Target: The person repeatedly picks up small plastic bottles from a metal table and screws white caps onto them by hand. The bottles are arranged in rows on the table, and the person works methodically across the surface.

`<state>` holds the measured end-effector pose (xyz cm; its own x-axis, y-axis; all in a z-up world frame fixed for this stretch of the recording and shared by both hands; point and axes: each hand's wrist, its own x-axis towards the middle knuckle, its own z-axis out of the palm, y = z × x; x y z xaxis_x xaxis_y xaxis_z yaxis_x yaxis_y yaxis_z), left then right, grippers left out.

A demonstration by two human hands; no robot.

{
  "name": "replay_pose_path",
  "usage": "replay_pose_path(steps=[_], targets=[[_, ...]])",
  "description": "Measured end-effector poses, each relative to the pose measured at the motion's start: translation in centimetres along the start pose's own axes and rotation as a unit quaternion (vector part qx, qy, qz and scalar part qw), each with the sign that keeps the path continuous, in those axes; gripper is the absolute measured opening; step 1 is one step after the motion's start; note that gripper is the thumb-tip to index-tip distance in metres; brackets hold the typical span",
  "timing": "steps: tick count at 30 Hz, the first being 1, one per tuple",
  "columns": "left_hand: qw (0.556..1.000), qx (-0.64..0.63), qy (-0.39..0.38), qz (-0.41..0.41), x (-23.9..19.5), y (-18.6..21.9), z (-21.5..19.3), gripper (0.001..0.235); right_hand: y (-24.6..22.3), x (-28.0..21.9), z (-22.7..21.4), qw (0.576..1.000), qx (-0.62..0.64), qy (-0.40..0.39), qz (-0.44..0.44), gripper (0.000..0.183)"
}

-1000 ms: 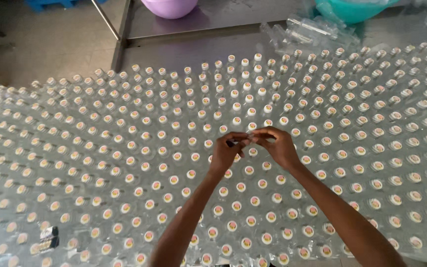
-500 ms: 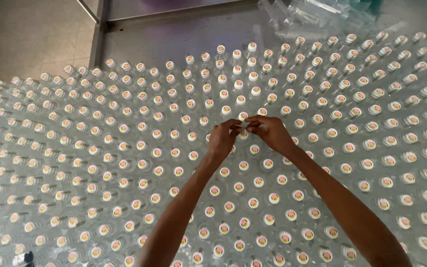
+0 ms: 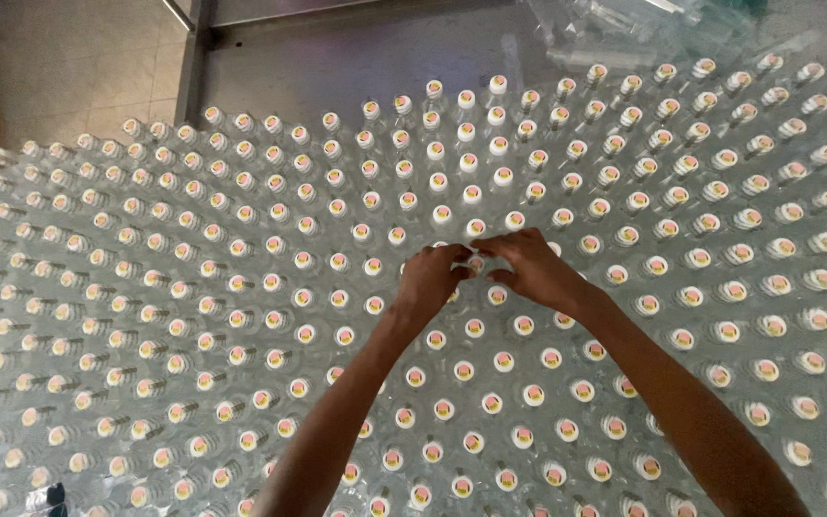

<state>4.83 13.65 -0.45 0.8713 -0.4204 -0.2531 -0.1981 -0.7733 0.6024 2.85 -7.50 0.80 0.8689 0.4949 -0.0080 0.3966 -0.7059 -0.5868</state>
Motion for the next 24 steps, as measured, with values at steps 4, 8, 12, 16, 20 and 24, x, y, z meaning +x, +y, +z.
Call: replay_pose_path(steps=[4,8,12,16,20,24], targets=[[0.999,0.031,-0.015,-0.023,0.2,0.0,0.4,0.032,1.2,0.3,1.0,0.999,-0.037,-0.001,-0.001,0.043],[0.995,0.088,-0.016,-0.034,1.0,-0.7,1.8,0.028,0.8,0.6,1.5,0.998,-0.060,-0.001,-0.007,0.034],[0.995,0.089,-0.007,-0.035,1.4,-1.1,2.7,0.030,0.0,0.8,1.2,0.997,-0.080,0.009,-0.008,0.028],[0.998,0.035,0.009,-0.056,-1.3,1.1,-0.1,0.035,0.5,0.0,1.5,0.996,-0.085,0.013,-0.012,0.029],[0.945,-0.320,0.050,-0.034,-5.3,2.9,-4.3,0.046,-3.8,-0.9,-1.2,0.995,-0.014,0.095,-0.014,0.024],[0.799,-0.600,-0.030,-0.026,-8.2,2.2,-3.9,0.076,-10.9,-3.0,-1.8,0.972,0.131,0.189,-0.051,0.040]])
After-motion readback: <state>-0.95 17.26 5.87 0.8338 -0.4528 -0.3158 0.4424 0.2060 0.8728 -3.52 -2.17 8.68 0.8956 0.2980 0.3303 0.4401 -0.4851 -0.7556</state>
